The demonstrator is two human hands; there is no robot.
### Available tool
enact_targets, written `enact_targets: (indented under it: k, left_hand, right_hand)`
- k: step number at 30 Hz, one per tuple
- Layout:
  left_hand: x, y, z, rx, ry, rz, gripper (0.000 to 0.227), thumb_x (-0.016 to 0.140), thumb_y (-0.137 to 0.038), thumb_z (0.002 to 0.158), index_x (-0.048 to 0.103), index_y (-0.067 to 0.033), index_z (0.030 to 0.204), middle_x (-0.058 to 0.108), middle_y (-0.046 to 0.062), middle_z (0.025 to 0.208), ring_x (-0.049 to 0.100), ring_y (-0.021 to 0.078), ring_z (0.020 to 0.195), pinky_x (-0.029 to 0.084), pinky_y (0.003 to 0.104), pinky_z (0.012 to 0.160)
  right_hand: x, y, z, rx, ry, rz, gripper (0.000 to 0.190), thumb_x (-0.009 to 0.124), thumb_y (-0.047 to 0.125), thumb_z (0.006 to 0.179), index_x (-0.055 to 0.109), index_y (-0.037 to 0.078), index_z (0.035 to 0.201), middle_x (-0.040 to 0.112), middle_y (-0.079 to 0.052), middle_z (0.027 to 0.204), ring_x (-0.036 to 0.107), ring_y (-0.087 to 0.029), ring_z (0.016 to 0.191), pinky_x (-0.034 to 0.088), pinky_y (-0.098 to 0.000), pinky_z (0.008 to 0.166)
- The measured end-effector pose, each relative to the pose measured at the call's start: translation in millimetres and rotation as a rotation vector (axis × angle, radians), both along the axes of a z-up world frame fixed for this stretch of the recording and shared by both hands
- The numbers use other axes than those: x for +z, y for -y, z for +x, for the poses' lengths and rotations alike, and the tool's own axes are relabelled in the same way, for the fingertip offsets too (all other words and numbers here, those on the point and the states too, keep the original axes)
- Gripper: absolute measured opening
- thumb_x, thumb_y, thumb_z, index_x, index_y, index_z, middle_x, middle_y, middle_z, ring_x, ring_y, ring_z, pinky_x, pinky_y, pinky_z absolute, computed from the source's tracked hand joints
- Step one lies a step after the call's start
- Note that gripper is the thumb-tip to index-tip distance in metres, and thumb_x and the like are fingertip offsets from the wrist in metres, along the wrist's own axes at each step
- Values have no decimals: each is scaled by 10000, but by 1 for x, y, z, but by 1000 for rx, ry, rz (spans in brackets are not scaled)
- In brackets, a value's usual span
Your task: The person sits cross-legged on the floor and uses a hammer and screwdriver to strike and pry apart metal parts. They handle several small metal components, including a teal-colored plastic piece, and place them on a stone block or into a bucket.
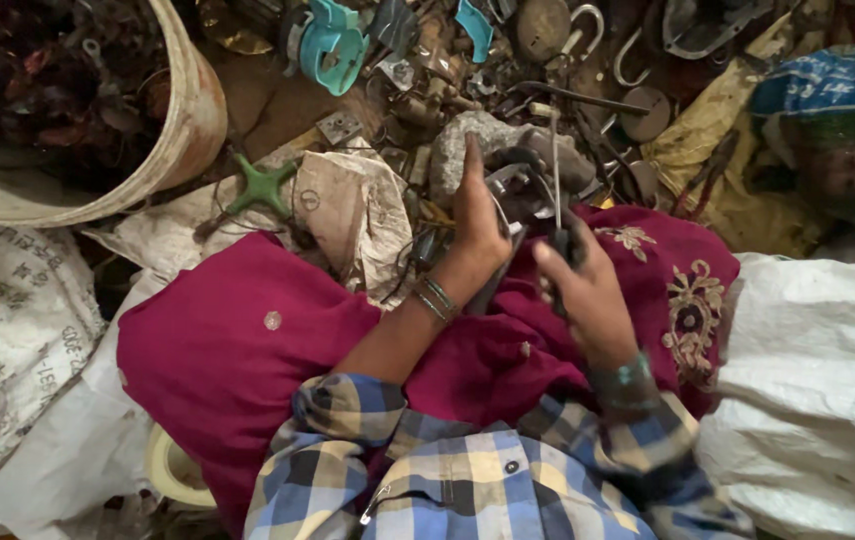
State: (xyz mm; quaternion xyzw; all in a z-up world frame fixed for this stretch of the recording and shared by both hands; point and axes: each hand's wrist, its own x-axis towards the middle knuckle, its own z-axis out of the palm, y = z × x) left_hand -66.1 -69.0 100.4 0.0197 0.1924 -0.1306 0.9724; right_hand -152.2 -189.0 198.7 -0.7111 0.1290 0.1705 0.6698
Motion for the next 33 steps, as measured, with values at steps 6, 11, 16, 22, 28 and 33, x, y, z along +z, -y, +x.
enact_targets:
  k: [6, 11, 16, 22, 28, 33]
  left_hand:
    - [-10, -11, 9, -66, -64, 118, 685, 500, -707, 947, 698, -50, 960, 751, 129, 847, 735, 258, 694, 643, 444, 662]
    - [-10, -16, 9, -12, 76, 133, 678, 462, -667, 1026, 690, -30, 994, 743, 156, 876, 736, 294, 744, 638, 454, 699]
    - [-4, -19, 6, -11, 104, 145, 691, 433, -634, 1043, 706, 1, 1029, 741, 161, 897, 742, 294, 780, 640, 436, 727]
    - [9, -23, 4, 9, 168, 175, 688, 424, -617, 1065, 698, 13, 1034, 738, 159, 893, 747, 282, 783, 640, 418, 709]
    - [22, -27, -1, 41, 173, 316, 659, 421, -588, 1084, 684, 17, 1062, 737, 168, 902, 747, 271, 779, 646, 408, 719]
    - [27, -26, 0, 66, 192, 343, 664, 400, -579, 1085, 676, 25, 1064, 739, 175, 906, 754, 275, 779, 654, 413, 719]
  right_hand:
    - [40, 12, -46, 47, 111, -336, 520, 600, 83, 1004, 528, 42, 1518, 641, -29, 976, 597, -60, 724, 489, -213, 587]
    - [55, 15, -69, -19, -2, -106, 506, 565, 50, 983, 528, 7, 1486, 702, -130, 1200, 593, -96, 690, 513, -242, 533]
    - [48, 19, -70, -16, -118, 203, 487, 519, 72, 1020, 491, -44, 1492, 681, -196, 1251, 632, -130, 736, 560, -259, 576]
    - [40, 24, -68, 11, -141, 257, 486, 489, 104, 1037, 463, -42, 1500, 682, -245, 1248, 668, -160, 760, 575, -273, 577]
    - [41, 25, -68, 30, -153, 265, 495, 492, 125, 1042, 460, -47, 1505, 681, -245, 1228, 664, -156, 738, 562, -266, 550]
    - [39, 25, -69, 11, -162, 302, 488, 487, 125, 1043, 461, -44, 1500, 672, -245, 1217, 660, -155, 728, 551, -263, 539]
